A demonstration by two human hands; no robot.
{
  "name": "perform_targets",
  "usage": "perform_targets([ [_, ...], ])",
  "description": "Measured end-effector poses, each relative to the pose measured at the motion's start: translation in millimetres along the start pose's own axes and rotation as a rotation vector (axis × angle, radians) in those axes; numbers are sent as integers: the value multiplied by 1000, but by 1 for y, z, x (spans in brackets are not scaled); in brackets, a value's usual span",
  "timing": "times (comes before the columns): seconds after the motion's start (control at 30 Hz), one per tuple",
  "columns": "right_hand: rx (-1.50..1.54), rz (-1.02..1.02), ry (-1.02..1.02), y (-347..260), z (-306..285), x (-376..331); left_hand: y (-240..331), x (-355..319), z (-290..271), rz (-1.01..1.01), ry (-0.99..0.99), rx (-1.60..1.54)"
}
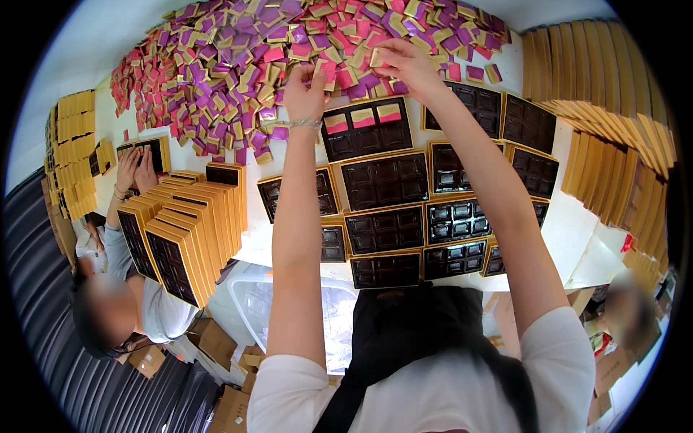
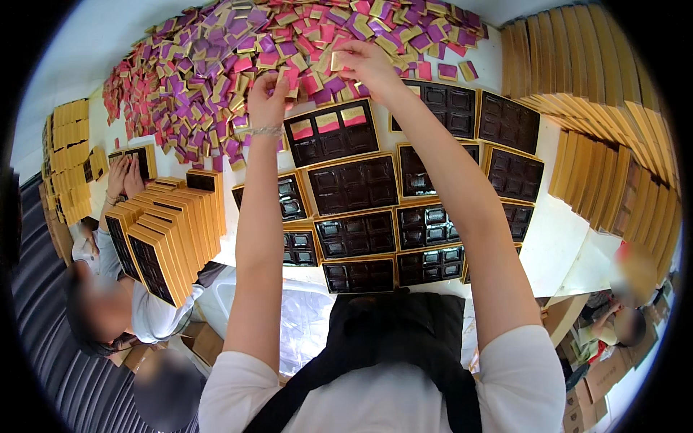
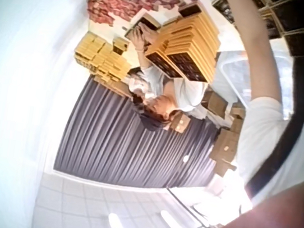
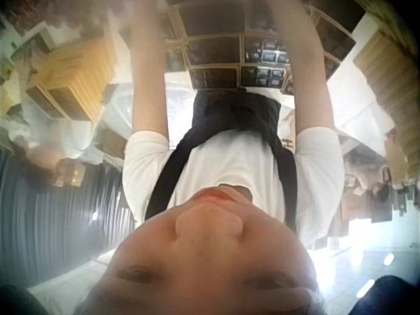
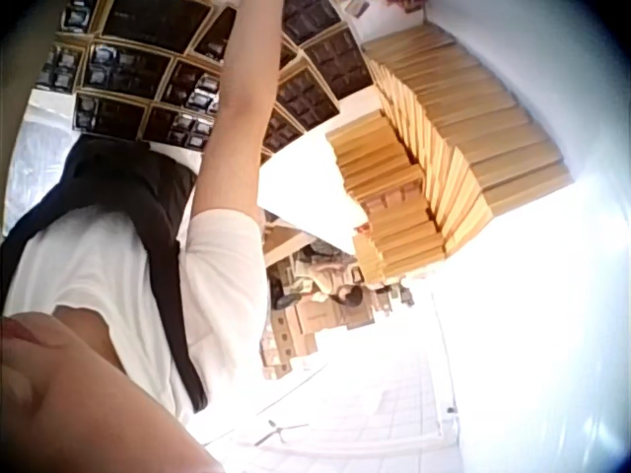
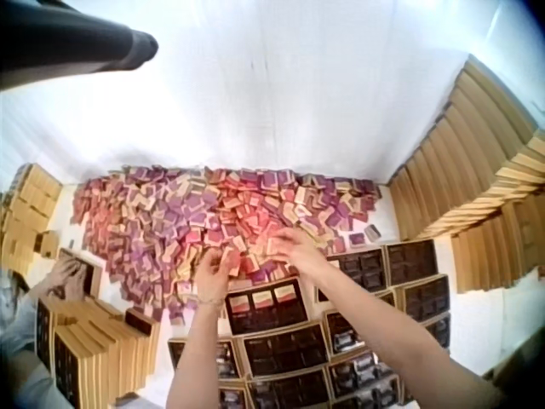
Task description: The person places small, colorful rectangular inserts into the compartments of black plastic trays. They pick up the inserts from a large pile on the table and arrange them into the trays, which are laid out in rows. The person continues this repetitive assembly process, filling multiple trays with the inserts.
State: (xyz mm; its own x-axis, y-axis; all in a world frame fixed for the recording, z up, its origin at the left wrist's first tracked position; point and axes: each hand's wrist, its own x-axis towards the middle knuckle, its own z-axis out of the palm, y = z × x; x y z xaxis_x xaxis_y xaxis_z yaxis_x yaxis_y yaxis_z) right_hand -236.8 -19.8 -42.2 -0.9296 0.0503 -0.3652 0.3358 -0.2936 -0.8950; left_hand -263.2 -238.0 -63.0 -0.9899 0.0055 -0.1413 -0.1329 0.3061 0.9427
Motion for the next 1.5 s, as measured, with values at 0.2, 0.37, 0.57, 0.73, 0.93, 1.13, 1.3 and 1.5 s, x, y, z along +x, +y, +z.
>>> perform_targets([
  [0.2, -79, -102, 540, -19, -88, -99, 19, -72, -30, -129, -193, -155],
  [0.37, -44, -181, 850, 10, -144, -118, 80, -89, 91, 596, -205, 291],
  [0.57, -186, -186, 784, 9, -148, -104, 82, -90, 167, 952, -228, 728],
  [0.73, -284, -180, 740, 6, -143, -110, 77, -96, 170, 962, -152, 574],
  [0.93, -640, -305, 757, 19, -155, -106, 90, -97, 173, 750, -107, 487],
  [1.13, -1058, -708, 904, 10, -139, -122, 123, -102, 191, 312, -311, 876],
  [1.3, -181, -236, 448, 21, -145, -114, 107, -89, 203, 276, -613, 386],
  [1.5, -671, -263, 475, 5, -139, -103, 82, -85, 160, -179, -645, -98],
])
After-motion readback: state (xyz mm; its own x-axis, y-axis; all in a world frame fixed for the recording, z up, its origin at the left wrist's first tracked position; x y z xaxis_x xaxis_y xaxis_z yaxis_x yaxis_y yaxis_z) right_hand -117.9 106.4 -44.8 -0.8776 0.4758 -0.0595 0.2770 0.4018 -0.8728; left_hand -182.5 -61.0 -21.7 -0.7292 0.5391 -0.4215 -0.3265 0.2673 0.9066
